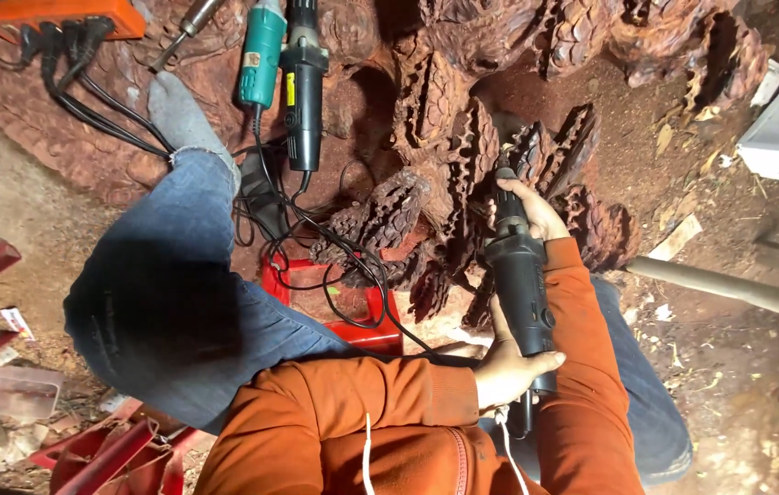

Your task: Using a power rotary tool to carve and refine intricate details on a large wooden sculpture

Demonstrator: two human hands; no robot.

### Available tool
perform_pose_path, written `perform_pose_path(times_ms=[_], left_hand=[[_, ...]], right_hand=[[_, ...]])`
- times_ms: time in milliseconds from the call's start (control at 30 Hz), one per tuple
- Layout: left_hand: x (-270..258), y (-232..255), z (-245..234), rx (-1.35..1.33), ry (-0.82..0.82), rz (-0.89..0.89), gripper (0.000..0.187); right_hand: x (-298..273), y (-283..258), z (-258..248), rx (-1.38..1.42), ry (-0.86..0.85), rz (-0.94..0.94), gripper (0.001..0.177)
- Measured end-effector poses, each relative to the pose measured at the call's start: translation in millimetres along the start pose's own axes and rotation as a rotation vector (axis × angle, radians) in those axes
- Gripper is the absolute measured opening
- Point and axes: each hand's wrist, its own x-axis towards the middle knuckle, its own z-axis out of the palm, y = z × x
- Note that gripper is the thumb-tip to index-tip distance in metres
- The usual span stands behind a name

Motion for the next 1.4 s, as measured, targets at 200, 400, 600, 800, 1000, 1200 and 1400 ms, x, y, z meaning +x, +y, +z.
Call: perform_pose_path(times_ms=[200,400,600,800,1000,1200,1400], left_hand=[[-4.5,1.7,2.0,-0.041,-0.004,-0.031,0.119],[-9.4,-3.4,2.1,0.009,-0.033,-0.115,0.122],[-13.0,-4.5,-4.0,-0.07,-0.054,-0.085,0.122],[-16.9,-16.5,-14.8,-0.08,-0.053,-0.091,0.123],[-12.4,-19.1,-24.2,-0.05,-0.032,-0.076,0.122],[-2.3,-69.3,-28.0,-0.236,-0.015,-0.041,0.131],[-11.9,-26.5,-31.0,-0.049,0.137,-0.271,0.128]], right_hand=[[-4.3,2.0,2.0,0.098,-0.062,0.056,0.052],[3.4,12.8,-14.0,-0.052,-0.021,0.021,0.042],[10.9,27.8,-23.9,0.001,-0.015,0.142,0.044],[10.5,32.2,-24.1,-0.119,0.072,0.019,0.044],[11.6,31.0,-20.5,-0.212,0.143,-0.032,0.04],[19.4,40.7,-21.8,-0.225,0.113,-0.072,0.042],[33.7,52.3,-31.6,-0.244,0.26,-0.093,0.046]])
